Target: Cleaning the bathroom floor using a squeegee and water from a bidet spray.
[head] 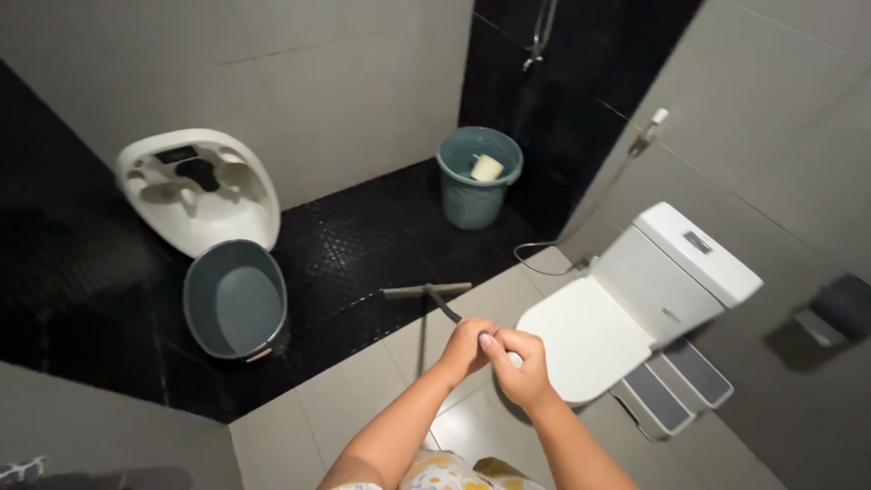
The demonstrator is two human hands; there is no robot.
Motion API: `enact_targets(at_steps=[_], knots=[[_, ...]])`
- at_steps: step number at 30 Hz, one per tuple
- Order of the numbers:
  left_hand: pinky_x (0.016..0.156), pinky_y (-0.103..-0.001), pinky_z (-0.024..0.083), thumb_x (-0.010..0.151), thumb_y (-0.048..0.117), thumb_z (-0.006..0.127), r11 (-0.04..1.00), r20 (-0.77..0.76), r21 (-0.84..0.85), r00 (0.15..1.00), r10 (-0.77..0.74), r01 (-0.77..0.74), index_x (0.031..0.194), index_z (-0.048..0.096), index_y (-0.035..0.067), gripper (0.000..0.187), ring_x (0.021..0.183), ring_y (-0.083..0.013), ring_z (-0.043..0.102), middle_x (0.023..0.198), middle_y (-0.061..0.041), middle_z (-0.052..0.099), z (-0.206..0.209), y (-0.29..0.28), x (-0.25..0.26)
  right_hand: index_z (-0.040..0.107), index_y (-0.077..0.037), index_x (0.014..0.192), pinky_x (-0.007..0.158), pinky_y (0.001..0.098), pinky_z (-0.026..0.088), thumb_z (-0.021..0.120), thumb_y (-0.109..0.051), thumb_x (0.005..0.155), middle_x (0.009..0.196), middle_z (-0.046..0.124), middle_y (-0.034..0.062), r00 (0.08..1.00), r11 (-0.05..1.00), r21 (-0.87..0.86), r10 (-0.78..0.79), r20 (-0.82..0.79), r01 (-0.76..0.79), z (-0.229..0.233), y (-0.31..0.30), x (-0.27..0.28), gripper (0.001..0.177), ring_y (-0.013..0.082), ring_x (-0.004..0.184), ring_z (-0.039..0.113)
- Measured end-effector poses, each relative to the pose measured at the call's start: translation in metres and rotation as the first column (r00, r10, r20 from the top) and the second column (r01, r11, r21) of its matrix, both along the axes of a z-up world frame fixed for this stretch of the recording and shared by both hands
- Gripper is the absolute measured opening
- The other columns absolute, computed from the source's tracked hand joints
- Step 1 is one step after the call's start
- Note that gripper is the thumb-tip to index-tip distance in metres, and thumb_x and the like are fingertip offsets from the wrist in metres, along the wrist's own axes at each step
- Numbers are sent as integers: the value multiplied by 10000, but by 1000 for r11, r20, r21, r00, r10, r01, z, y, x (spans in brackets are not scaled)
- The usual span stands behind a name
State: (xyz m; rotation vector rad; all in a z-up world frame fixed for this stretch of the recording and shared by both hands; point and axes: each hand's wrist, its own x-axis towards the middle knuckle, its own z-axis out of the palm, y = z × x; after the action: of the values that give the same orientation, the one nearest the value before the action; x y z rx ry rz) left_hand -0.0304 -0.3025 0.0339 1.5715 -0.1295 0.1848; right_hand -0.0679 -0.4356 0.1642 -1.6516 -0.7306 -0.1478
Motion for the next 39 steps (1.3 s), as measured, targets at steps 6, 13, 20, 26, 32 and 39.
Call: enact_targets(at_steps=[6,13,20,26,32,39], knots=[[630,-476,420,826,133,747,869,333,408,932,142,-278,611,483,37,354,667,-404,543,656,-183,565,-5,-21,-36,570,19,692,619,313,488,632,14,923,685,624,90,985,988,49,139,98,-144,-6,-21,-36,239,183,616,586],[662,-469,427,840,134,757,873,254,415,954,161,-258,616,475,28,376,695,-396,550,653,-180,558,-33,-16,-19,493,1,659,621,330,485,628,51,917,672,598,96,984,982,106,144,102,-155,-31,-17,-24,295,216,603,564],[665,-438,468,687,64,758,906,308,363,946,105,-218,658,539,35,222,716,-355,592,687,-150,600,-87,44,68,566,20,687,619,335,480,649,41,896,687,611,122,989,998,4,61,136,-62,-77,36,41,226,239,623,588],[649,-412,472,692,82,732,913,236,373,969,75,-162,673,552,44,185,707,-333,584,702,-144,582,-109,105,164,573,-4,680,636,343,465,655,22,915,668,600,111,987,999,30,32,155,-37,-110,97,135,250,234,613,564],[655,-416,460,720,117,705,893,227,444,973,-33,-73,683,552,58,168,737,-336,579,727,-141,570,-114,164,237,560,-9,668,593,366,439,681,6,901,652,567,123,986,1000,20,-19,165,16,-116,150,203,263,261,611,541],[642,-429,452,751,151,751,887,238,453,971,-27,-86,667,527,56,257,722,-361,576,712,-149,573,-86,169,235,566,-18,668,600,371,430,686,-7,911,654,565,124,977,999,14,-44,210,42,-108,163,213,271,268,599,546]])
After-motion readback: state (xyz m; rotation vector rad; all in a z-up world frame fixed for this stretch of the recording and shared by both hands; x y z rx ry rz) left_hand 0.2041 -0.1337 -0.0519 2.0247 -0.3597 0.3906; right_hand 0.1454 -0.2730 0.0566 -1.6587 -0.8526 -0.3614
